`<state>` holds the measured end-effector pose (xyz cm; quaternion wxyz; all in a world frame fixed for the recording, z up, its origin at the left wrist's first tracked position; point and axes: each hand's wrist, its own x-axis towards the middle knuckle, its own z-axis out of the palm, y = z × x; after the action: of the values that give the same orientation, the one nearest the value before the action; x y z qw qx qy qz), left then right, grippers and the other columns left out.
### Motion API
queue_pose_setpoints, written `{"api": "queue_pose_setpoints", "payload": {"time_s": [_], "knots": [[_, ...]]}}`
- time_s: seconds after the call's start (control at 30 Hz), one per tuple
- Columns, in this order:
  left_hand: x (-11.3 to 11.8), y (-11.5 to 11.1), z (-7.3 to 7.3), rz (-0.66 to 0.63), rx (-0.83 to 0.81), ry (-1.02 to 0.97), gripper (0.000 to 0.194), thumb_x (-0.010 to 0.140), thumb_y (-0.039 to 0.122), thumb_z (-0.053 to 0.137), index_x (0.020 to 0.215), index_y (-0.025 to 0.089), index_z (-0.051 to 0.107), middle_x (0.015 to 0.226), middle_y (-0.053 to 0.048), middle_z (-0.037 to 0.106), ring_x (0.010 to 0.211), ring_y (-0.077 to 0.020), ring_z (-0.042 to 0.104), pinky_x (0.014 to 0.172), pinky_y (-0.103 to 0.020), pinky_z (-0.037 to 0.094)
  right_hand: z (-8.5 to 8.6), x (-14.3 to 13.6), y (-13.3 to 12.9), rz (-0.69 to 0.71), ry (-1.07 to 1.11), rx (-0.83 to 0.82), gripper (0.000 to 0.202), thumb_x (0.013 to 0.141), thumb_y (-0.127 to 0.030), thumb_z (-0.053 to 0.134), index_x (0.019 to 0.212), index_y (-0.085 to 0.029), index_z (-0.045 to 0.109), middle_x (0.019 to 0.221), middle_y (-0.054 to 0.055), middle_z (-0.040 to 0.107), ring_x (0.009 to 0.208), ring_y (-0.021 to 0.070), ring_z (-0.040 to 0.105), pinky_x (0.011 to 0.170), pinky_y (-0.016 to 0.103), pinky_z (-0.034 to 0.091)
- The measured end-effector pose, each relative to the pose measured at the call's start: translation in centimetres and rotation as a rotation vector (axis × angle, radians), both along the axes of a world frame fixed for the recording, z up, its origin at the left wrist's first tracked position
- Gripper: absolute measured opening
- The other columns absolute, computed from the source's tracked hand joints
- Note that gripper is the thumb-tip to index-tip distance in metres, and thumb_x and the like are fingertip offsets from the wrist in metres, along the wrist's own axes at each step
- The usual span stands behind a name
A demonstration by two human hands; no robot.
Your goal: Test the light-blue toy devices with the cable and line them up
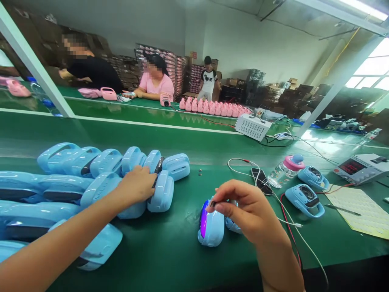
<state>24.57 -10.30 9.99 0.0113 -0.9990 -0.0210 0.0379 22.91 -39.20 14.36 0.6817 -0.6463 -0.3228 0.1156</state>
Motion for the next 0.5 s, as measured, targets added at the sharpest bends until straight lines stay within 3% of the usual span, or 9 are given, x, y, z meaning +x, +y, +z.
{"api": "queue_pose_setpoints", "payload": {"time_s": [0.07,0.13,0.23,0.33,0.5], "knots": [[0.7,-0.5,-0.8,0.009,-0.075,0.070,0.038,0.082,0.037,0.047,0.102,0.009,0.064,0.096,-0.019,0.060,0.102,-0.0392,0.054,0.089,-0.049,0.044,0.7,-0.5,0.2,-0.037,-0.029,0.070,0.005,0.081,-0.024,0.072,0.082,-0.023,0.067,0.078,0.003,0.067,0.075,0.0200,0.067,0.070,0.034,0.055],[1.4,-0.5,-1.8,0.055,-0.225,0.137,0.055,0.079,0.044,0.048,0.122,0.010,0.056,0.097,-0.019,0.063,0.099,-0.0390,0.058,0.089,-0.048,0.044,1.0,-0.9,0.2,-0.075,-0.055,0.151,0.006,0.080,-0.022,0.073,0.082,-0.024,0.068,0.075,0.003,0.067,0.075,0.0207,0.067,0.071,0.035,0.056],[2.2,-0.2,-3.5,0.132,-0.434,0.196,0.083,0.076,0.047,0.049,0.147,0.012,0.025,0.101,-0.017,0.064,0.097,-0.0374,0.061,0.087,-0.046,0.045,0.8,-1.0,0.1,-0.059,-0.097,0.259,0.006,0.080,-0.018,0.073,0.083,-0.023,0.070,0.073,0.003,0.068,0.072,0.0203,0.067,0.068,0.033,0.057],[2.3,-0.1,-4.9,0.153,-0.438,0.238,0.091,0.075,0.044,0.049,0.150,0.012,0.011,0.117,-0.021,0.059,0.107,-0.0367,0.059,0.091,-0.044,0.044,0.4,-0.7,0.4,0.037,-0.139,0.292,0.012,0.081,-0.012,0.069,0.085,-0.023,0.073,0.077,0.002,0.070,0.071,0.0174,0.066,0.064,0.027,0.056],[1.8,-1.5,-5.5,0.301,-0.356,0.217,0.098,0.070,0.048,0.054,0.148,0.004,0.014,0.141,-0.027,0.037,0.131,-0.0385,0.039,0.106,-0.041,0.032,0.1,0.5,1.4,0.124,-0.168,0.232,0.013,0.078,-0.010,0.071,0.079,-0.022,0.074,0.077,0.001,0.067,0.070,0.0136,0.063,0.061,0.022,0.052]]}}
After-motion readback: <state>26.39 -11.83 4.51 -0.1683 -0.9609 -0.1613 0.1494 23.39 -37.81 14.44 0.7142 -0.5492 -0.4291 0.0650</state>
